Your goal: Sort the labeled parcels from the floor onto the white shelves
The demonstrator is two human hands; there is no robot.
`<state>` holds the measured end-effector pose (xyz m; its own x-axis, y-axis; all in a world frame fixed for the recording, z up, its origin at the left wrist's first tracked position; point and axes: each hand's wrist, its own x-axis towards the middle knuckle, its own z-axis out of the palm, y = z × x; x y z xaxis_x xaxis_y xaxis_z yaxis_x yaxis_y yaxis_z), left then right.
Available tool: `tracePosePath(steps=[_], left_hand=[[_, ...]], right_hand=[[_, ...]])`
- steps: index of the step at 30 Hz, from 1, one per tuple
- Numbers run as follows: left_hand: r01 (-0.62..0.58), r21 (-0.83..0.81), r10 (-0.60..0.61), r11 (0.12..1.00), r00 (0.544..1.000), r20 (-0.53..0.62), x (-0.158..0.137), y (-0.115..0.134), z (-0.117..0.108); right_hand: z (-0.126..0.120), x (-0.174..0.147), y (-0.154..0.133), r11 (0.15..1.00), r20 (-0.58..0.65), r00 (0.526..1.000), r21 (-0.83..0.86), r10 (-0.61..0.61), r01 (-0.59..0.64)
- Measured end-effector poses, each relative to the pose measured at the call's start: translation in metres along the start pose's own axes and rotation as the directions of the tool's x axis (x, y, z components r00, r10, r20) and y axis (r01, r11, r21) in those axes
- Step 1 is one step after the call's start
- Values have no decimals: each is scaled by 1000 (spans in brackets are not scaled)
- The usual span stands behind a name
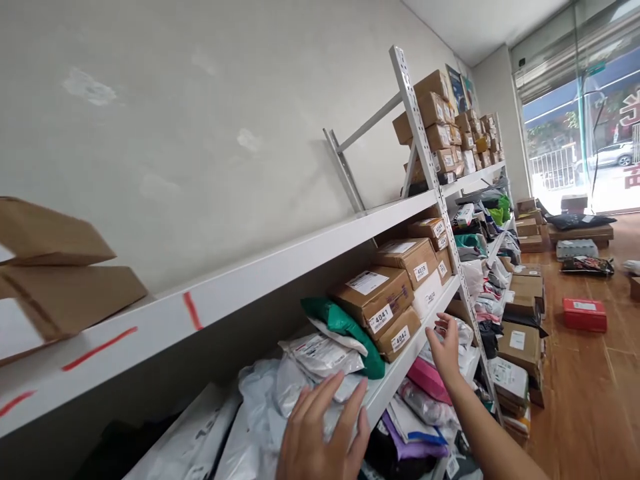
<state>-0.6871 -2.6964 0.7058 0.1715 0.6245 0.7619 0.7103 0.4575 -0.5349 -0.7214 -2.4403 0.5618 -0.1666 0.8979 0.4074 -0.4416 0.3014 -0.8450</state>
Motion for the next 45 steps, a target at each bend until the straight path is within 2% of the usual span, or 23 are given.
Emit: tracePosePath(steps=[5,10,13,16,20,23,26,29,36,39,41,43,45], left_hand=[[-70,100,68,992,997,26,64,11,62],[-112,210,97,971,992,80,89,10,117],[-72,211,43,975,989,138,91,13,132],[-15,204,-26,979,981,194,93,15,137],[40,240,-106,970,957,269,102,15,140],[55,255,-131,965,948,291,108,13,145],[33,278,-108,960,960,257,109,12,151],[2,311,-73,951,973,218,107,10,155],[39,325,-112,945,971,209,104,9,159],[39,305,-103,952,975,199,102,6,161],[55,286,-111,957,977,184,101,5,162],[86,267,-136,960,976,172,100,5,163],[119,256,-168,959,970,178,101,6,162]], right_hand=[[-8,30,16,1000,85,996,-16,5,-4],[-5,75,26,1000,152,988,-16,-21,24],[1,111,36,999,161,987,-33,-18,23],[4,144,49,998,169,985,-56,-20,30],[5,166,71,990,275,960,-107,-57,89],[4,159,88,964,404,905,-163,-130,211],[5,143,101,900,471,859,-258,-199,351],[6,130,107,855,479,849,-323,-222,405],[7,131,108,856,477,855,-336,-204,392],[4,124,94,854,439,873,-350,-213,384],[1,114,75,853,394,877,-320,-276,412],[-1,98,52,849,390,846,-234,-365,474],[-1,80,31,843,437,787,-110,-435,527]])
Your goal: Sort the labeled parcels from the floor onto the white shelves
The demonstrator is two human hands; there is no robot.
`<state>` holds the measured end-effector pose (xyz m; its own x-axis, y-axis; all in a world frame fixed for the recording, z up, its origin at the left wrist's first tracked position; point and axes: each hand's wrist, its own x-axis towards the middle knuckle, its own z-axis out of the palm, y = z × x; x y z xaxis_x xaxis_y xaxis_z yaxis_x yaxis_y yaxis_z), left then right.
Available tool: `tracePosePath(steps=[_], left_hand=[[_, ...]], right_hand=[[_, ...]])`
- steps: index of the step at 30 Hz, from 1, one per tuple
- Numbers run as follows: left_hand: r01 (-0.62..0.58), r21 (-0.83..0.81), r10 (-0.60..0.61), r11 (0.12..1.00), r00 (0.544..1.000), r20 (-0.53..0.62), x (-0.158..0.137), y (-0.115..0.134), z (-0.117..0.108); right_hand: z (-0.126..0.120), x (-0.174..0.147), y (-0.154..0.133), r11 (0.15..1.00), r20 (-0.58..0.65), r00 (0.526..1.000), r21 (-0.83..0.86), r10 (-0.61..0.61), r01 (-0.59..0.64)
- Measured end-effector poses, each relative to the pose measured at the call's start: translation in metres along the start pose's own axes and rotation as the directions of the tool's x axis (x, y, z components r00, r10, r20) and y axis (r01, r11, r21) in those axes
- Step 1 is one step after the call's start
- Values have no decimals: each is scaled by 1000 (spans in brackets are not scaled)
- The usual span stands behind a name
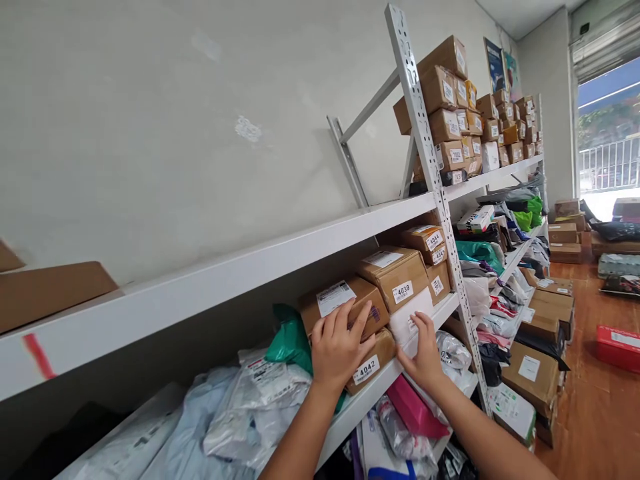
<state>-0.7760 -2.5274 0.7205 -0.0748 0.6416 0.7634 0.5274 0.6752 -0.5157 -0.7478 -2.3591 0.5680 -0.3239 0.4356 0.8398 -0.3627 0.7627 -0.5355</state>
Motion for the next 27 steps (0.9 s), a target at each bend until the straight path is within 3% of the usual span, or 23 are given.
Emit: tracePosePath(steps=[3,7,12,15,17,19,22,27], left_hand=[[31,-28,-28,999,996,79,2,3,-4],[29,-42,-24,999,993,115,2,10,-11],[26,1,-26,1000,998,-49,-15,21,-20],[68,-41,-75,997,976,-203,-32,24,-30],[87,-88,-109,992,953,-282,-43,24,-38],[99,-109,-132,989,928,-349,-51,22,-43],[100,-90,-126,991,924,-362,-56,13,-46],[103,-161,-141,981,959,-245,-61,-3,-39]], right_hand=[[9,-11,-29,988,84,993,139,-77,65],[27,-26,-38,986,140,988,160,-62,39],[30,-39,-29,987,163,983,154,-80,55],[21,-39,-32,985,79,994,160,-76,62],[13,-28,-40,989,-26,995,114,-92,94],[6,-7,-50,978,-63,977,28,-205,207],[-1,38,-59,907,94,916,-133,-389,399],[0,94,-48,785,333,841,-324,-427,527]])
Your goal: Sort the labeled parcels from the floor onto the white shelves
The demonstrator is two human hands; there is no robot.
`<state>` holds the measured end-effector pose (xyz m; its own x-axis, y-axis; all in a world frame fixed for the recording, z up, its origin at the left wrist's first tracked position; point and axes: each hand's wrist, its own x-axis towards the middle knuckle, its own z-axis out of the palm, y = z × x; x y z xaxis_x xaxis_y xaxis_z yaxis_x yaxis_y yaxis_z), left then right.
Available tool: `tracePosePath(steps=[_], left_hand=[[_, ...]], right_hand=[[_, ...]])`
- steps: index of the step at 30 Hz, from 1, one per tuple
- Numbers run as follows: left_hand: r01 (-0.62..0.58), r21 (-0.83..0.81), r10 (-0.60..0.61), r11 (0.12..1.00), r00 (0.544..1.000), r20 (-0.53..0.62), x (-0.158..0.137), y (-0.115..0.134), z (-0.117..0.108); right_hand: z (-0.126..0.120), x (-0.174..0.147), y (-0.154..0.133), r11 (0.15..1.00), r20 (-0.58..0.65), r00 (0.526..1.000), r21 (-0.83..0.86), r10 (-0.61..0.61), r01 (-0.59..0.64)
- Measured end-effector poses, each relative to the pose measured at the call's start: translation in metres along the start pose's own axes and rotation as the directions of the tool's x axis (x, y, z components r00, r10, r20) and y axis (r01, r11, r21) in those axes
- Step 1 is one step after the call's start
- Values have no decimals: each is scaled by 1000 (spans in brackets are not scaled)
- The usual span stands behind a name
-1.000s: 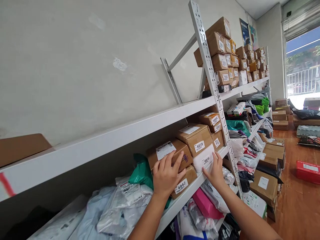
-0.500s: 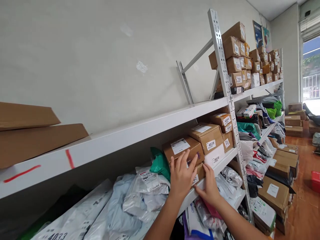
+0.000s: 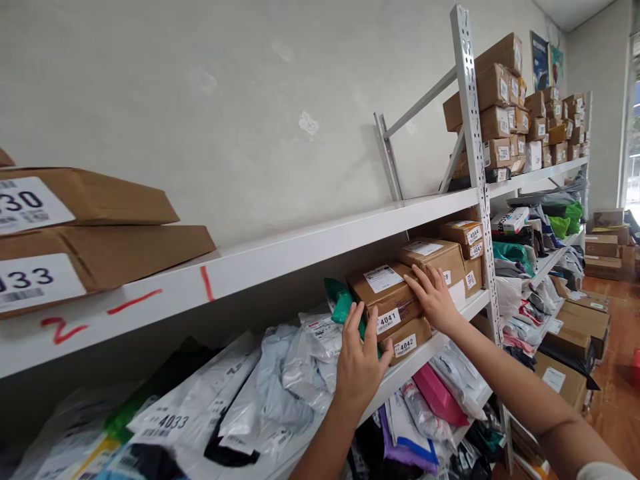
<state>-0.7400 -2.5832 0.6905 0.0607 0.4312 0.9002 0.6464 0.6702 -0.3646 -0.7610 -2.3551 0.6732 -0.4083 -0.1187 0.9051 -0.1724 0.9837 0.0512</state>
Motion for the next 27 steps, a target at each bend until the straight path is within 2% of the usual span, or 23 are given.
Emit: tracePosePath(steps=[4,9,12,14,15,17,18,19,20,21,23,27], left_hand=[[47,-30,-46,998,998,40,-7,1,4],[98,71,-106,993,988,110,10,20,10],[187,178,-201,966,977,67,29,28,15],[255,182,-259,950,966,3,39,29,19],[284,164,-283,945,959,-31,42,29,21],[319,112,-306,941,945,-113,45,26,24],[324,85,-309,942,939,-154,44,24,26],[322,61,-306,945,934,-184,43,23,28],[316,43,-301,948,931,-207,42,22,29],[310,31,-296,950,929,-221,40,21,31],[304,17,-292,952,926,-240,38,20,33],[314,-21,-307,949,910,-277,35,20,33]], right_hand=[[-2,8,6,998,18,998,1,-59,59],[-28,29,0,992,-56,991,-12,-124,123],[-45,48,4,981,-73,979,-46,-190,187],[-49,51,7,980,-108,974,-29,-197,195],[-47,46,7,987,-162,974,5,-157,160],[-35,25,-2,992,-326,944,126,49,-8],[-24,8,-11,971,-383,904,212,188,-113],[-12,-10,-23,930,-417,845,293,335,-223],[1,-28,-37,886,-380,818,352,431,-303],[14,-45,-52,856,-287,834,378,471,-353],[37,-70,-81,820,-182,828,361,530,-445],[60,-77,-114,773,-135,783,333,607,-541]])
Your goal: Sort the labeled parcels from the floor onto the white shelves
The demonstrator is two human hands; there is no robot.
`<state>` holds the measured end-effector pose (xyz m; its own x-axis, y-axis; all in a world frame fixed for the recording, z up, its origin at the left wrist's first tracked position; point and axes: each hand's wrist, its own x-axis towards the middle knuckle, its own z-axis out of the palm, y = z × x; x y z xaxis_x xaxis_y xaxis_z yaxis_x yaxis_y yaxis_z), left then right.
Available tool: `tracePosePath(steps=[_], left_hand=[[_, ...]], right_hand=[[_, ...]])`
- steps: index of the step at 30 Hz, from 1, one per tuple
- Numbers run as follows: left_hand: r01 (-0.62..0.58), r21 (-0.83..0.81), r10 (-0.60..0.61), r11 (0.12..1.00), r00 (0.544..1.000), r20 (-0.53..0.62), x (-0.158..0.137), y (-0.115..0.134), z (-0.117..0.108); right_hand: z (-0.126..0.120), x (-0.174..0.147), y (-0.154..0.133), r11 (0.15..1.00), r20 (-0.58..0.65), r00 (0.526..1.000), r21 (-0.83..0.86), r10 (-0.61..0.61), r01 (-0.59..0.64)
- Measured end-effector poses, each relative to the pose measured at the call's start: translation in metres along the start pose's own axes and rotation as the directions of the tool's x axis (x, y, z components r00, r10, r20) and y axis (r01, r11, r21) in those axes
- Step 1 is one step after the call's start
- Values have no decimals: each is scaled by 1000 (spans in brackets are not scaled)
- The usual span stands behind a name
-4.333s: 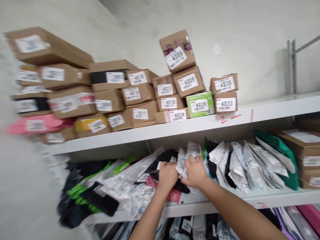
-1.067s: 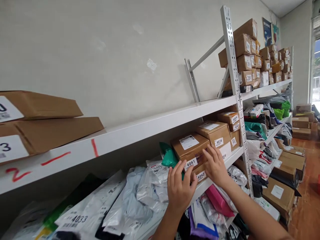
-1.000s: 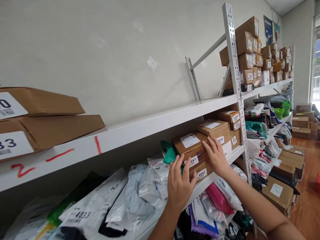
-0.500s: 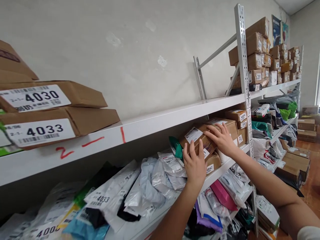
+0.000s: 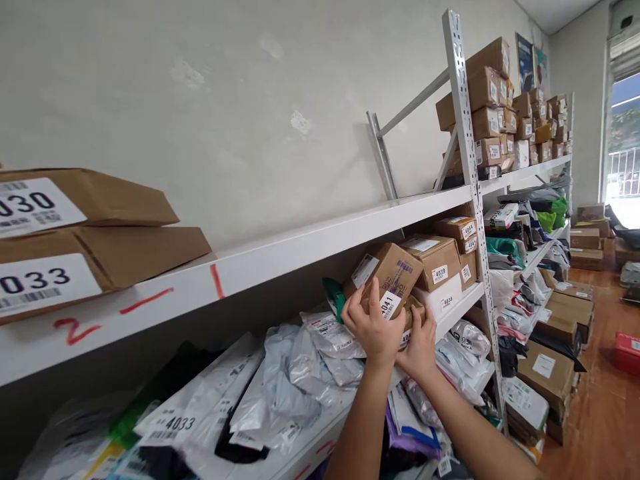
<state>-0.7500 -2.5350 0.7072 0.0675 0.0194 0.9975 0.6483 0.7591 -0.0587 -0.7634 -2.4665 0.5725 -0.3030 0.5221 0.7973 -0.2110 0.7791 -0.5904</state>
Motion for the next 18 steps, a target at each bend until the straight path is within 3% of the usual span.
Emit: tracePosePath(steps=[7,14,18], left_hand=[[81,-93,-88,992,994,-72,-4,3,1],[89,-109,-98,990,992,-79,-7,2,-2],[78,-112,-87,991,994,-69,-7,0,-4]], right_hand=[[2,20,-6,988,-22,990,70,136,-134],[-33,25,-7,974,10,989,170,149,-149],[-45,18,-7,984,60,991,122,120,-127]])
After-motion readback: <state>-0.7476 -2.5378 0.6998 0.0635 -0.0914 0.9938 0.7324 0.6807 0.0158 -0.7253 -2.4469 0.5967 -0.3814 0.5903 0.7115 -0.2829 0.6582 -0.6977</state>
